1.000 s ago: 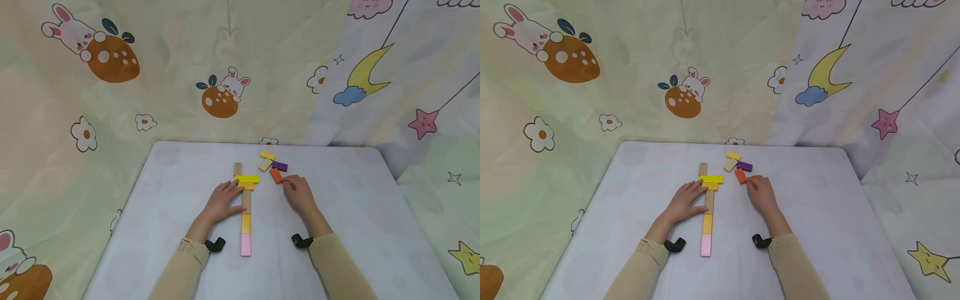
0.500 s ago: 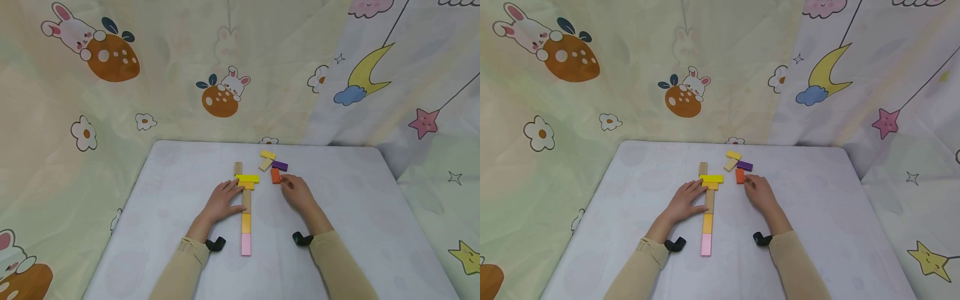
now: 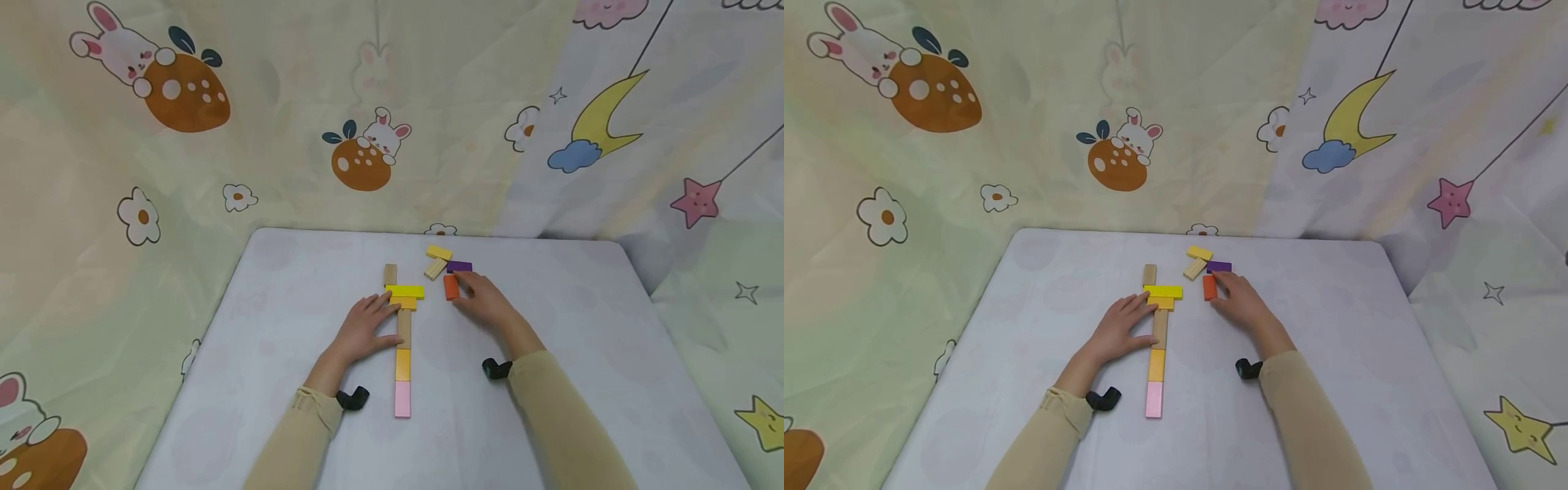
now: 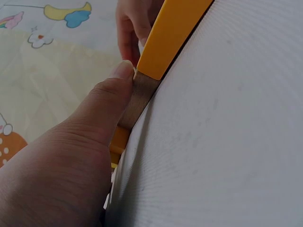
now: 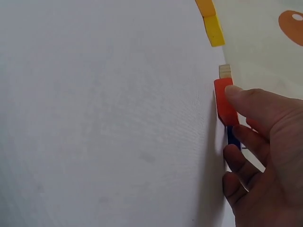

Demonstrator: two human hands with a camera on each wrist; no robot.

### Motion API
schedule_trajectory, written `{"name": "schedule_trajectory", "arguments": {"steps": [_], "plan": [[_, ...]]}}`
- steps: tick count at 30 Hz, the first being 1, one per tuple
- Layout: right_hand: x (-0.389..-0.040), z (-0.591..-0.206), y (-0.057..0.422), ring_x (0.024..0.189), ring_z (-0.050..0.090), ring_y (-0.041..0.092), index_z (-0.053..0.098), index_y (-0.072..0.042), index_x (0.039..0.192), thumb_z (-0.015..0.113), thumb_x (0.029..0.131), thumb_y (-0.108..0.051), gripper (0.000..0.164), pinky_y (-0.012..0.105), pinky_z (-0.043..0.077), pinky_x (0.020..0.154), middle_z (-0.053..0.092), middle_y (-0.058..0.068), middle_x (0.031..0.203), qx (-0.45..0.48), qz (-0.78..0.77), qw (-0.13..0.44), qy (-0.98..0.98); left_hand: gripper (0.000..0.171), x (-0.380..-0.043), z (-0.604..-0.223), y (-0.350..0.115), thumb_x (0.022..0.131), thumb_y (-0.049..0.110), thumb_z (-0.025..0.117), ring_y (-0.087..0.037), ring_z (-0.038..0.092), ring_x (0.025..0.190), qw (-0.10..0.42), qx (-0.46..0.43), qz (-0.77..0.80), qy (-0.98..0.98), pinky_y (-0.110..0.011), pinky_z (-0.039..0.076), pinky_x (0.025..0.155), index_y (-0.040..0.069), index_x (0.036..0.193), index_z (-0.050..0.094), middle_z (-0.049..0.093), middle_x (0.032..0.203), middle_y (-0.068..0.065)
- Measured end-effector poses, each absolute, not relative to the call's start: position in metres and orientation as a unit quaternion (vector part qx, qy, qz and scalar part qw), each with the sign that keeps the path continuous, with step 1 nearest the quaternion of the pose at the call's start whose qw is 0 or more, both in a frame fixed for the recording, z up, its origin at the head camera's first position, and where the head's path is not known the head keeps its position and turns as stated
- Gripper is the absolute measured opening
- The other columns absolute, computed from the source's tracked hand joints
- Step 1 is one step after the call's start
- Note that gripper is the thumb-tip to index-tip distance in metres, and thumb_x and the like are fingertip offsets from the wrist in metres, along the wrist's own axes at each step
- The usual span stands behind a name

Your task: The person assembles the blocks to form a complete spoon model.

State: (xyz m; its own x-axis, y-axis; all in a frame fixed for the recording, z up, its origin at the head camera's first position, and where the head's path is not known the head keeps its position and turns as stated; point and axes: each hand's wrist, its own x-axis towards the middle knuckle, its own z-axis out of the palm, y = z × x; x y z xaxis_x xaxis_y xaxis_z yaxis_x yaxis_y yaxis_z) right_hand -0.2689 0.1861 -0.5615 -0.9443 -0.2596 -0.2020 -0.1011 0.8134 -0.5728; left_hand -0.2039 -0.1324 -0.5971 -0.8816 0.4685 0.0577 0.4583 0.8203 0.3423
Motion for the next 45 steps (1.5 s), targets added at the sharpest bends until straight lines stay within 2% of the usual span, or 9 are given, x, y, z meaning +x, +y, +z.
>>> {"name": "schedule_trajectory", "arguments": {"steps": [5,10,17,22,26,34,45], "plan": [[-0.274,-0.566,0.188,0.132,0.045,0.033,0.032,-0.024,0.155,0.067,0.093,-0.035,0.072,0.056,0.036,0.115,0.041,0.009,0.155,-0.109,-0.279,0.132,0.945,0.079,-0.204,-0.597,-0.132,0.085,0.073,0.057,-0.027,0.026,0.15,0.014,0.242,0.173,0.955,-0.048,0.02,0.124,0.032,0.151,0.04,0.022,0.165,0.005],[-0.273,-0.565,0.187,0.133,0.045,0.033,0.035,-0.022,0.153,0.069,0.092,-0.036,0.072,0.055,0.036,0.115,0.042,0.011,0.153,-0.122,-0.285,0.121,0.943,0.08,-0.205,-0.598,-0.132,0.085,0.073,0.056,-0.027,0.026,0.15,0.013,0.241,0.171,0.955,-0.048,0.02,0.124,0.032,0.152,0.04,0.022,0.165,0.006],[-0.273,-0.558,0.175,0.117,0.056,0.026,0.045,-0.021,0.145,0.073,0.09,-0.034,0.063,0.048,0.049,0.103,0.059,0.006,0.132,-0.142,-0.345,0.094,0.923,0.08,-0.205,-0.599,-0.133,0.085,0.073,0.056,-0.027,0.025,0.15,0.018,0.238,0.173,0.956,-0.048,0.02,0.124,0.033,0.152,0.039,0.021,0.166,0.006],[-0.278,-0.551,0.156,0.123,0.057,0.023,0.046,-0.021,0.143,0.073,0.091,-0.031,0.06,0.046,0.051,0.102,0.054,0.002,0.14,-0.16,-0.365,0.081,0.914,0.08,-0.204,-0.599,-0.134,0.085,0.073,0.056,-0.026,0.024,0.151,0.024,0.233,0.171,0.957,-0.047,0.019,0.125,0.034,0.152,0.038,0.02,0.166,0.007],[-0.282,-0.546,0.137,0.128,0.056,0.025,0.046,-0.022,0.144,0.073,0.091,-0.031,0.061,0.048,0.051,0.103,0.051,0.002,0.145,-0.159,-0.366,0.088,0.913,0.08,-0.204,-0.598,-0.134,0.084,0.073,0.056,-0.026,0.024,0.151,0.029,0.231,0.177,0.956,-0.048,0.019,0.125,0.034,0.152,0.038,0.02,0.166,0.008],[-0.297,-0.543,0.108,0.131,0.054,0.026,0.048,-0.021,0.143,0.07,0.092,-0.037,0.058,0.049,0.043,0.112,0.049,0.003,0.149,-0.168,-0.359,0.08,0.914,0.08,-0.203,-0.595,-0.135,0.085,0.074,0.054,-0.027,0.026,0.15,0.019,0.234,0.173,0.957,-0.049,0.02,0.124,0.032,0.151,0.041,0.022,0.165,0.006],[-0.301,-0.547,0.113,0.13,0.053,0.027,0.047,-0.021,0.144,0.069,0.091,-0.045,0.062,0.051,0.041,0.113,0.046,0.005,0.151,-0.121,-0.333,0.097,0.93,0.08,-0.203,-0.592,-0.132,0.085,0.074,0.055,-0.027,0.026,0.15,0.023,0.237,0.169,0.956,-0.048,0.019,0.125,0.032,0.151,0.04,0.023,0.165,0.006]]}}
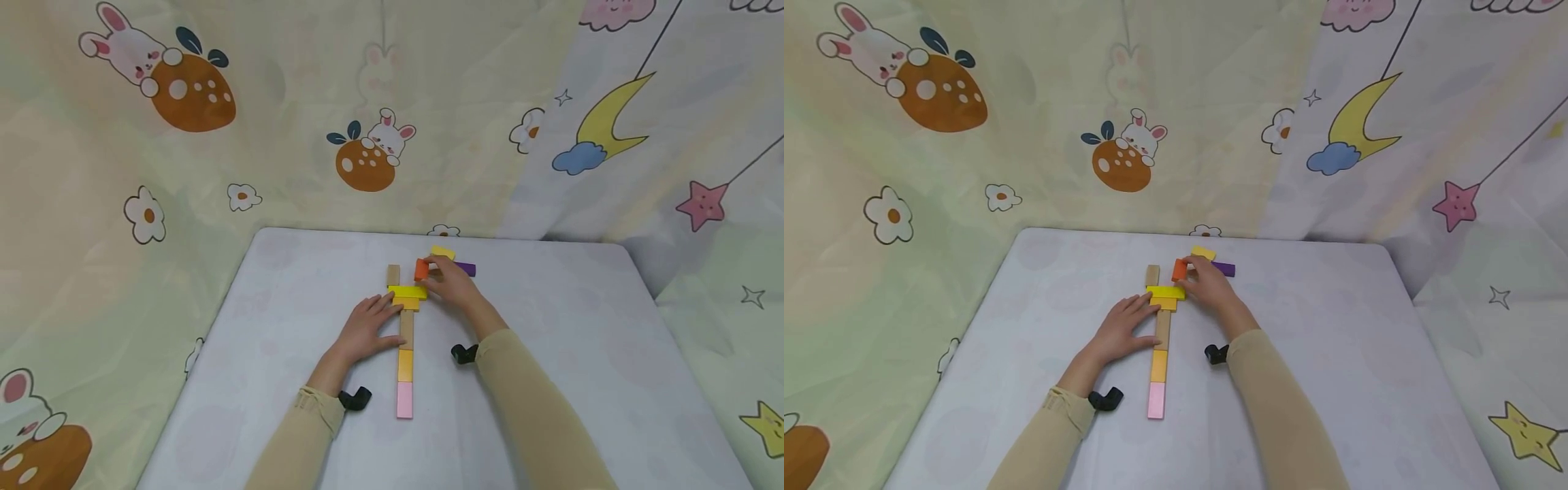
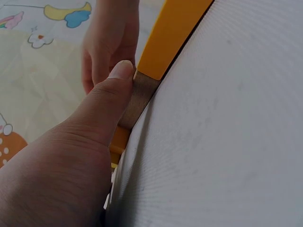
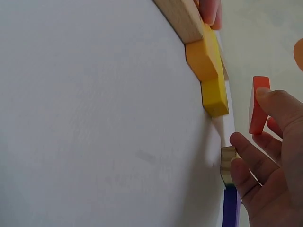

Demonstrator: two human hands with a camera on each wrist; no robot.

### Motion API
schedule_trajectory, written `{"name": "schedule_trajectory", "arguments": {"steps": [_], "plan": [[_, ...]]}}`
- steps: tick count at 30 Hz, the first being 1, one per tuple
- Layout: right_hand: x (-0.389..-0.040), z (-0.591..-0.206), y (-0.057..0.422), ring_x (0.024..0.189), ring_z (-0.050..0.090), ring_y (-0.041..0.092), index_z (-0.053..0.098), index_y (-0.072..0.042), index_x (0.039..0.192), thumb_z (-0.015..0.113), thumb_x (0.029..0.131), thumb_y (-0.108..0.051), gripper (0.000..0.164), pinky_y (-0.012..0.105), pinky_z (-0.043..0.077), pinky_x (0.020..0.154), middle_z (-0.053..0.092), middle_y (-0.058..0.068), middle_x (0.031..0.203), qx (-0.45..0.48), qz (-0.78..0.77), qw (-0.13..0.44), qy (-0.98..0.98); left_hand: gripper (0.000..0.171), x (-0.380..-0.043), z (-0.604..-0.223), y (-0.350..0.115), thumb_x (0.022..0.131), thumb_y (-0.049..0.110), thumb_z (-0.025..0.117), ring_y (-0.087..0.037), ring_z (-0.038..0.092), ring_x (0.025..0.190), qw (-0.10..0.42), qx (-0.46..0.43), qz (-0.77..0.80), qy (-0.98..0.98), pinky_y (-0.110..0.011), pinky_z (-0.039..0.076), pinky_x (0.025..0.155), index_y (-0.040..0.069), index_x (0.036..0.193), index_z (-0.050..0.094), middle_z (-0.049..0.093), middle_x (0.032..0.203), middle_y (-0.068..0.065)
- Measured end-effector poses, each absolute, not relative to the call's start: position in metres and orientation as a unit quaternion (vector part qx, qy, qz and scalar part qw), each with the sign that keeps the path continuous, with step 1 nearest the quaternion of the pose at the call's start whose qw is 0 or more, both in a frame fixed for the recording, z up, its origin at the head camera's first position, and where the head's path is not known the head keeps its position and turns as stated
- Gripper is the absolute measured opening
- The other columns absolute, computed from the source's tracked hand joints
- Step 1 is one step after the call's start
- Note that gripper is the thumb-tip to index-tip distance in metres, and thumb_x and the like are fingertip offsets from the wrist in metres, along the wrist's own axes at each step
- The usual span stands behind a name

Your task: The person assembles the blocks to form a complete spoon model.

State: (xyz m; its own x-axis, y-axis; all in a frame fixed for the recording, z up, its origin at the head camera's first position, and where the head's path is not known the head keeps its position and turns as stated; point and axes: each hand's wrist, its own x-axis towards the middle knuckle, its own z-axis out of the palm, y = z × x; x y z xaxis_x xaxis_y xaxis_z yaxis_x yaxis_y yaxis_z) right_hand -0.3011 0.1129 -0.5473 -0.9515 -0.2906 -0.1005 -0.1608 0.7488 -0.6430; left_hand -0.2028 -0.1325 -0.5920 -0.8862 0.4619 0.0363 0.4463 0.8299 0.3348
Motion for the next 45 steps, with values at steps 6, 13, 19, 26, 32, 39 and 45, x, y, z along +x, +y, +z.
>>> {"name": "schedule_trajectory", "arguments": {"steps": [6,13,19,26,32,39,45], "plan": [[-0.299,-0.546,0.13,0.133,0.049,0.028,0.045,-0.022,0.147,0.07,0.09,-0.043,0.065,0.052,0.038,0.115,0.048,0.006,0.148,-0.109,-0.321,0.094,0.936,0.08,-0.203,-0.592,-0.132,0.085,0.073,0.056,-0.026,0.025,0.151,0.029,0.233,0.165,0.958,-0.047,0.018,0.125,0.033,0.152,0.039,0.021,0.166,0.006],[-0.299,-0.543,0.129,0.117,0.054,0.027,0.049,-0.02,0.144,0.072,0.09,-0.036,0.061,0.047,0.048,0.107,0.052,0.006,0.143,-0.122,-0.326,0.09,0.933,0.081,-0.204,-0.596,-0.132,0.085,0.075,0.054,-0.026,0.024,0.151,0.03,0.231,0.159,0.959,-0.047,0.018,0.125,0.034,0.152,0.038,0.019,0.166,0.007],[-0.302,-0.543,0.114,0.103,0.055,0.023,0.053,-0.024,0.142,0.07,0.092,-0.035,0.054,0.038,0.054,0.093,0.049,0.002,0.145,-0.14,-0.307,0.089,0.937,0.081,-0.204,-0.596,-0.132,0.085,0.076,0.053,-0.025,0.024,0.151,0.028,0.233,0.16,0.959,-0.047,0.018,0.125,0.035,0.152,0.037,0.019,0.166,0.008],[-0.304,-0.552,0.108,0.109,0.057,0.025,0.053,-0.026,0.142,0.066,0.096,-0.03,0.049,0.042,0.053,0.1,0.048,0.002,0.147,-0.126,-0.308,0.108,0.937,0.08,-0.204,-0.595,-0.133,0.085,0.074,0.055,-0.026,0.026,0.15,0.022,0.234,0.168,0.957,-0.047,0.019,0.125,0.033,0.152,0.04,0.022,0.165,0.006],[-0.306,-0.557,0.113,0.115,0.056,0.026,0.054,-0.023,0.142,0.063,0.097,-0.033,0.047,0.046,0.05,0.104,0.049,0.003,0.147,-0.121,-0.308,0.127,0.935,0.08,-0.204,-0.594,-0.134,0.085,0.075,0.054,-0.025,0.025,0.151,0.023,0.235,0.162,0.958,-0.046,0.019,0.125,0.034,0.152,0.039,0.021,0.166,0.007],[-0.304,-0.56,0.112,0.13,0.051,0.027,0.054,-0.023,0.142,0.057,0.101,-0.03,0.042,0.05,0.042,0.113,0.049,0.004,0.149,-0.114,-0.316,0.111,0.935,0.081,-0.205,-0.595,-0.134,0.084,0.075,0.054,-0.024,0.024,0.151,0.027,0.232,0.165,0.958,-0.045,0.018,0.125,0.035,0.152,0.038,0.02,0.166,0.009],[-0.3,-0.564,0.109,0.139,0.045,0.028,0.051,-0.023,0.144,0.055,0.102,-0.03,0.044,0.05,0.036,0.117,0.046,0.005,0.152,-0.101,-0.326,0.099,0.935,0.08,-0.205,-0.595,-0.133,0.085,0.076,0.053,-0.024,0.024,0.151,0.026,0.235,0.158,0.959,-0.045,0.019,0.125,0.035,0.152,0.038,0.02,0.166,0.008]]}}
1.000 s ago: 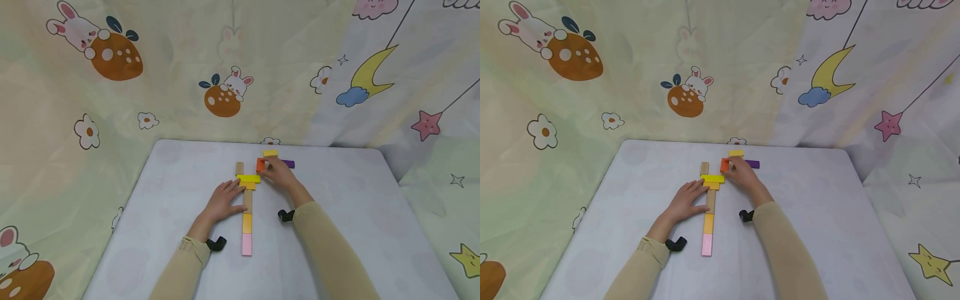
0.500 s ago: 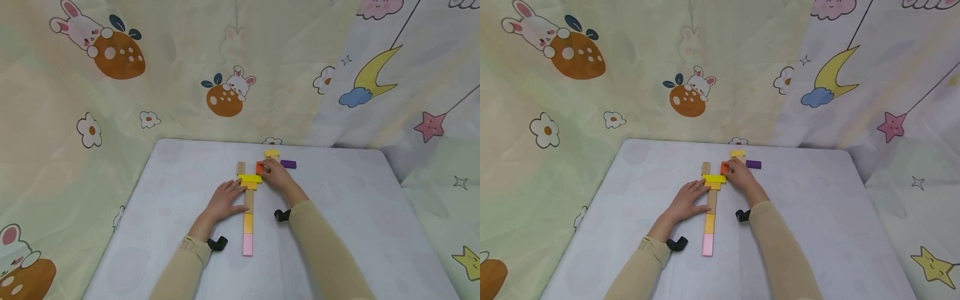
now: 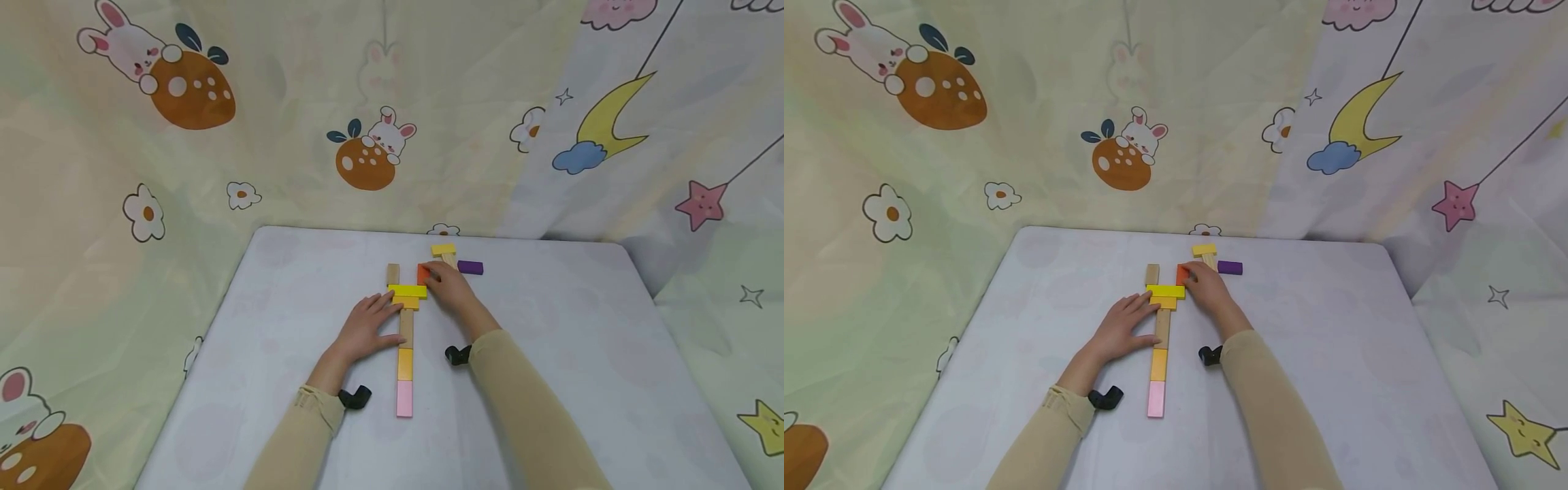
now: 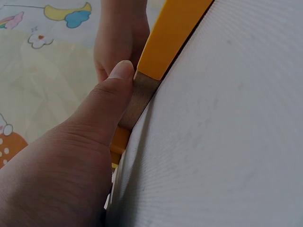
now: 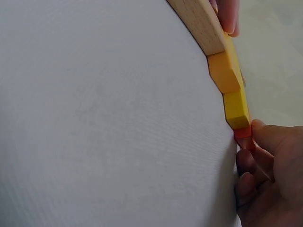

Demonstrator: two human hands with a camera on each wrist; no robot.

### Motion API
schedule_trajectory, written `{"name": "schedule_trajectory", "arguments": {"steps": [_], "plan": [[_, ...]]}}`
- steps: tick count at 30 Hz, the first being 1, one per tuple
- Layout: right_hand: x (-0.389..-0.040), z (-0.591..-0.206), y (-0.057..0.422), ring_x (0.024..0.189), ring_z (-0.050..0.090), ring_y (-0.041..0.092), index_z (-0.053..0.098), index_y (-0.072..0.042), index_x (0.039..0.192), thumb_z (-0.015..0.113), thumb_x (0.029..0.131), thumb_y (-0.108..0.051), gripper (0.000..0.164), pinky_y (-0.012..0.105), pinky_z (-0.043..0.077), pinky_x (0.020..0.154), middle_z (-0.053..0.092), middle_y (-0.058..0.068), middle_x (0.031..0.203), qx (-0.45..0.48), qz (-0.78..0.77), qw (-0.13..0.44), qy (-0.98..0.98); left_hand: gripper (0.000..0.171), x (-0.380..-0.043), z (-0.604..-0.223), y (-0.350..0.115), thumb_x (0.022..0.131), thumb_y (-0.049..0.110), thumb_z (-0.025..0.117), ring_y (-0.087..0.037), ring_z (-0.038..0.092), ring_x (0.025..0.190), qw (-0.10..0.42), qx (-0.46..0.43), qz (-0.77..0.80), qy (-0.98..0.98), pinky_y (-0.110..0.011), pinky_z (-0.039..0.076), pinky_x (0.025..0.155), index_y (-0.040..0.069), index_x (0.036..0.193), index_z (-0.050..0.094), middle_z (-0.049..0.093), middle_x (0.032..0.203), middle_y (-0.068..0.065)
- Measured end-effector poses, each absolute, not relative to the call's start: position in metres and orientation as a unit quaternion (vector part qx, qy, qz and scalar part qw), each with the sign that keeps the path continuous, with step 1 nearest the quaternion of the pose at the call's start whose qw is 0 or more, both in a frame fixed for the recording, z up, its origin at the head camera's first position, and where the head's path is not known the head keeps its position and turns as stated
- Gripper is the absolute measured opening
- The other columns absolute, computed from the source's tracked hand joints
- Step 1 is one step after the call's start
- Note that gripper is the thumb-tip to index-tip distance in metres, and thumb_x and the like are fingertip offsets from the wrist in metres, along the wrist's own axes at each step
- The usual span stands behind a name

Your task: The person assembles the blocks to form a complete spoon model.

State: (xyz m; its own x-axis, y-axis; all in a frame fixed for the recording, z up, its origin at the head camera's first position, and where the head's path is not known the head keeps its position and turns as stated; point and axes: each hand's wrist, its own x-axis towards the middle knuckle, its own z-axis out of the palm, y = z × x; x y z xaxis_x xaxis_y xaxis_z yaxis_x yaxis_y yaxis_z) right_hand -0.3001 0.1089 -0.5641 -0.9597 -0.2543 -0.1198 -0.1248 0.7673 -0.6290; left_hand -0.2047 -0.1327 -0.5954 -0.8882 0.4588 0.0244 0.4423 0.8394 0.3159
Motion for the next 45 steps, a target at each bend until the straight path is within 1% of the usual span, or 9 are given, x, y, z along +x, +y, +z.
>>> {"name": "schedule_trajectory", "arguments": {"steps": [7,17,23,28,32,35,39,42,45], "plan": [[-0.3,-0.569,0.108,0.144,0.039,0.027,0.049,-0.024,0.146,0.053,0.103,-0.032,0.044,0.049,0.031,0.12,0.045,0.004,0.154,-0.11,-0.312,0.091,0.939,0.08,-0.204,-0.592,-0.132,0.084,0.075,0.055,-0.025,0.025,0.151,0.028,0.233,0.162,0.959,-0.046,0.019,0.125,0.034,0.152,0.039,0.021,0.166,0.008],[-0.299,-0.568,0.109,0.144,0.039,0.027,0.049,-0.025,0.146,0.053,0.103,-0.032,0.045,0.049,0.031,0.12,0.044,0.003,0.155,-0.106,-0.313,0.099,0.939,0.082,-0.206,-0.597,-0.132,0.084,0.077,0.053,-0.024,0.022,0.152,0.039,0.228,0.159,0.96,-0.045,0.015,0.126,0.036,0.153,0.036,0.017,0.166,0.009],[-0.295,-0.564,0.112,0.145,0.038,0.028,0.05,-0.027,0.145,0.054,0.102,-0.035,0.044,0.052,0.031,0.119,0.043,0.004,0.156,-0.098,-0.324,0.096,0.936,0.082,-0.205,-0.597,-0.132,0.084,0.077,0.053,-0.024,0.023,0.151,0.035,0.231,0.161,0.959,-0.046,0.017,0.126,0.035,0.152,0.037,0.018,0.166,0.009],[-0.287,-0.56,0.12,0.136,0.046,0.028,0.055,-0.024,0.141,0.054,0.101,-0.036,0.042,0.051,0.04,0.114,0.046,0.004,0.151,-0.048,-0.358,0.054,0.931,0.081,-0.204,-0.593,-0.131,0.084,0.075,0.055,-0.026,0.024,0.151,0.034,0.228,0.168,0.958,-0.047,0.018,0.125,0.035,0.152,0.038,0.02,0.166,0.008],[-0.284,-0.564,0.133,0.123,0.053,0.025,0.056,-0.019,0.139,0.057,0.1,-0.034,0.042,0.047,0.047,0.106,0.051,0.005,0.143,0.008,-0.38,0.005,0.925,0.08,-0.203,-0.592,-0.131,0.084,0.073,0.057,-0.026,0.025,0.151,0.032,0.228,0.175,0.957,-0.048,0.019,0.125,0.034,0.152,0.039,0.021,0.166,0.007],[-0.284,-0.569,0.14,0.114,0.055,0.023,0.055,-0.016,0.138,0.058,0.099,-0.033,0.043,0.045,0.049,0.099,0.054,0.006,0.137,0.031,-0.386,-0.013,0.922,0.08,-0.202,-0.592,-0.132,0.084,0.071,0.059,-0.027,0.026,0.15,0.029,0.227,0.177,0.957,-0.048,0.019,0.125,0.033,0.151,0.04,0.022,0.165,0.006],[-0.284,-0.575,0.144,0.111,0.055,0.023,0.055,-0.013,0.137,0.059,0.098,-0.033,0.044,0.044,0.05,0.095,0.056,0.008,0.133,0.043,-0.392,-0.02,0.919,0.08,-0.202,-0.591,-0.133,0.084,0.071,0.06,-0.027,0.025,0.15,0.033,0.226,0.177,0.957,-0.048,0.018,0.125,0.033,0.152,0.04,0.022,0.165,0.006],[-0.284,-0.575,0.145,0.112,0.056,0.026,0.056,-0.012,0.136,0.059,0.098,-0.032,0.044,0.046,0.051,0.095,0.058,0.01,0.131,0.053,-0.4,-0.021,0.915,0.079,-0.202,-0.59,-0.132,0.085,0.07,0.06,-0.027,0.025,0.151,0.035,0.229,0.183,0.955,-0.048,0.018,0.125,0.032,0.152,0.04,0.022,0.165,0.006],[-0.284,-0.574,0.145,0.119,0.056,0.03,0.054,-0.012,0.138,0.059,0.097,-0.032,0.045,0.049,0.049,0.101,0.058,0.011,0.134,0.059,-0.404,-0.013,0.913,0.079,-0.202,-0.587,-0.131,0.085,0.07,0.06,-0.027,0.025,0.151,0.036,0.229,0.184,0.955,-0.047,0.018,0.125,0.032,0.152,0.04,0.022,0.165,0.005]]}}
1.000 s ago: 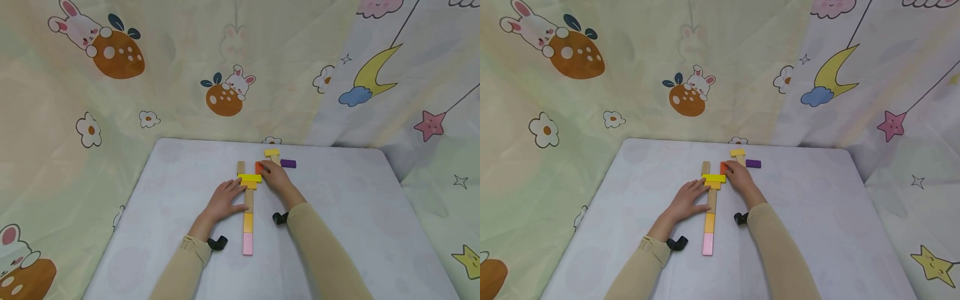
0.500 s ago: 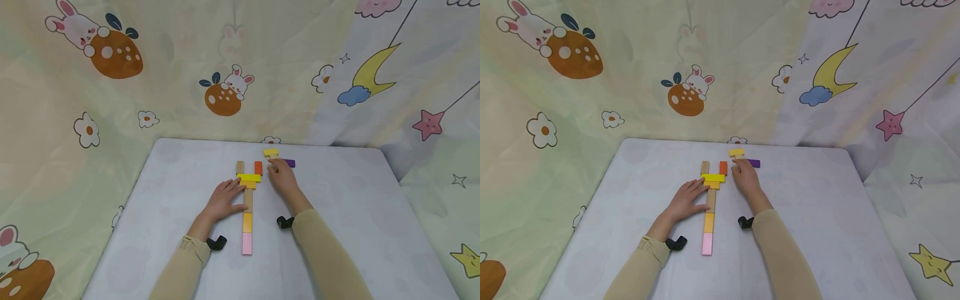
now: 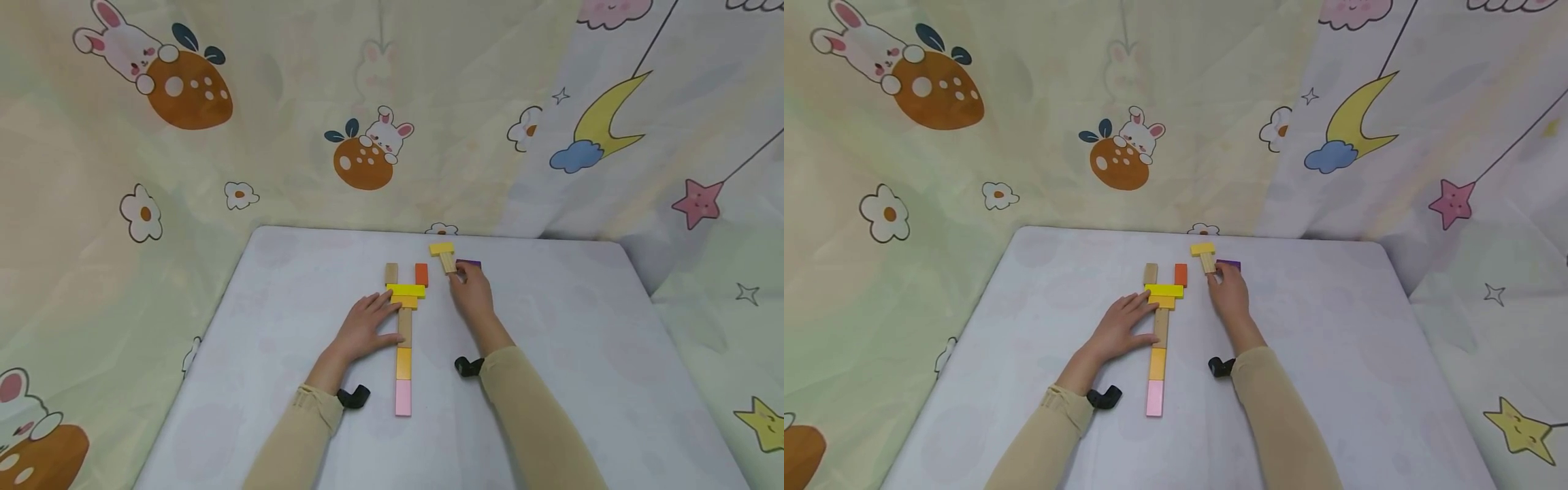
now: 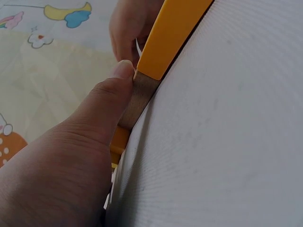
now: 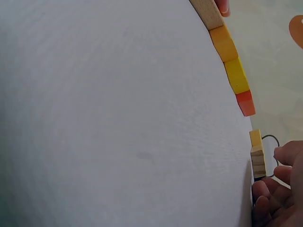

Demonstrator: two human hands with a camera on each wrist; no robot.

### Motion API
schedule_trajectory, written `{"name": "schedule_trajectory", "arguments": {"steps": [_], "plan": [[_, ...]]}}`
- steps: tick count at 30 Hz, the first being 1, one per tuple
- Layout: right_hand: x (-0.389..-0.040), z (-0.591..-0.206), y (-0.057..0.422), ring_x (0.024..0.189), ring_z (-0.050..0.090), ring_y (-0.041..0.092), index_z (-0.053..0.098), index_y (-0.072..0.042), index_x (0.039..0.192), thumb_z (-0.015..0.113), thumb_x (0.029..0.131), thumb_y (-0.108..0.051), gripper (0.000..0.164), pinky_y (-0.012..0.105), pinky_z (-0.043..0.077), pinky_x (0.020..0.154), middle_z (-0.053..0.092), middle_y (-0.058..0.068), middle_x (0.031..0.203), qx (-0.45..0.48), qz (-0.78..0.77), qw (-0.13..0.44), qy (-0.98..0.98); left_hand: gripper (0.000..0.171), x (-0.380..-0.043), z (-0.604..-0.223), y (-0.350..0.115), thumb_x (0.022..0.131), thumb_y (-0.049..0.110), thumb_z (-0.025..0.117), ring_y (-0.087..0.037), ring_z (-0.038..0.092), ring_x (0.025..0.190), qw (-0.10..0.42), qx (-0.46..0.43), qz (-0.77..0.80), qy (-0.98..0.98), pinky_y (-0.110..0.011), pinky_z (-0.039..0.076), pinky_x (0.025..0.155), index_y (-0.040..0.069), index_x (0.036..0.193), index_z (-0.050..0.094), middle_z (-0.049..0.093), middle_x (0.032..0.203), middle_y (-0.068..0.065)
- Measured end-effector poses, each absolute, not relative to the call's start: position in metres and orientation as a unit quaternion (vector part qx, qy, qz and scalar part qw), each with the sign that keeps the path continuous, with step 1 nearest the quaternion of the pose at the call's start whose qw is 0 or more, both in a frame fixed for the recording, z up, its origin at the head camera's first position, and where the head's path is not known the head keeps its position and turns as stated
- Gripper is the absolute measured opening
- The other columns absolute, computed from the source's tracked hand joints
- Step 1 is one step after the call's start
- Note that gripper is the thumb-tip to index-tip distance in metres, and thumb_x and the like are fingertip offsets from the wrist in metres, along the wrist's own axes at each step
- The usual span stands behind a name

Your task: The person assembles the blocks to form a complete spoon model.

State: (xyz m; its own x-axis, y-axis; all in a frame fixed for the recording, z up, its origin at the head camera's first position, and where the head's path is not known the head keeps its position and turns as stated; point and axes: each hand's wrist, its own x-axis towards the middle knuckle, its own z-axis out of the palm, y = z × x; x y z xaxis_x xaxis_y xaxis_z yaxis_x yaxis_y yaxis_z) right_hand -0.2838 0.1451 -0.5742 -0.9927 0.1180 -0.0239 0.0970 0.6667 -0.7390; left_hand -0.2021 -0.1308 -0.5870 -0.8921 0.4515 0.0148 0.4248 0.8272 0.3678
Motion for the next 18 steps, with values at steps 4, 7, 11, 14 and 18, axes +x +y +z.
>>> {"name": "schedule_trajectory", "arguments": {"steps": [4,7,11,14,18], "plan": [[-0.287,-0.574,0.144,0.135,0.047,0.031,0.047,-0.014,0.145,0.058,0.098,-0.035,0.052,0.052,0.039,0.113,0.053,0.01,0.144,-0.068,0.385,-0.01,-0.921,0.079,-0.201,-0.586,-0.13,0.085,0.07,0.06,-0.027,0.025,0.151,0.035,0.227,0.181,0.956,-0.047,0.018,0.125,0.032,0.151,0.041,0.023,0.165,0.005],[-0.292,-0.573,0.141,0.14,0.043,0.031,0.042,-0.016,0.149,0.06,0.097,-0.041,0.06,0.053,0.034,0.117,0.048,0.009,0.149,-0.077,0.361,-0.033,-0.929,0.079,-0.202,-0.586,-0.131,0.085,0.069,0.06,-0.027,0.025,0.15,0.034,0.228,0.18,0.956,-0.048,0.018,0.125,0.031,0.151,0.041,0.023,0.165,0.005],[-0.297,-0.57,0.137,0.134,0.047,0.033,0.041,-0.014,0.149,0.061,0.095,-0.046,0.066,0.056,0.038,0.113,0.049,0.012,0.146,-0.077,0.318,-0.047,-0.944,0.079,-0.202,-0.588,-0.131,0.085,0.069,0.06,-0.026,0.024,0.151,0.038,0.226,0.178,0.957,-0.047,0.017,0.125,0.032,0.152,0.04,0.021,0.166,0.006],[-0.298,-0.57,0.135,0.126,0.053,0.034,0.046,-0.012,0.145,0.061,0.095,-0.042,0.06,0.056,0.044,0.106,0.052,0.014,0.139,-0.076,0.287,-0.034,-0.954,0.08,-0.203,-0.588,-0.131,0.084,0.07,0.06,-0.026,0.023,0.151,0.041,0.224,0.18,0.957,-0.047,0.016,0.126,0.033,0.152,0.039,0.02,0.166,0.007],[-0.3,-0.57,0.135,0.123,0.055,0.033,0.051,-0.012,0.142,0.061,0.096,-0.037,0.054,0.056,0.047,0.101,0.053,0.014,0.136,-0.082,0.271,-0.026,-0.959,0.08,-0.203,-0.59,-0.131,0.084,0.07,0.06,-0.026,0.023,0.151,0.044,0.225,0.183,0.956,-0.047,0.017,0.126,0.033,0.152,0.039,0.02,0.166,0.007]]}}
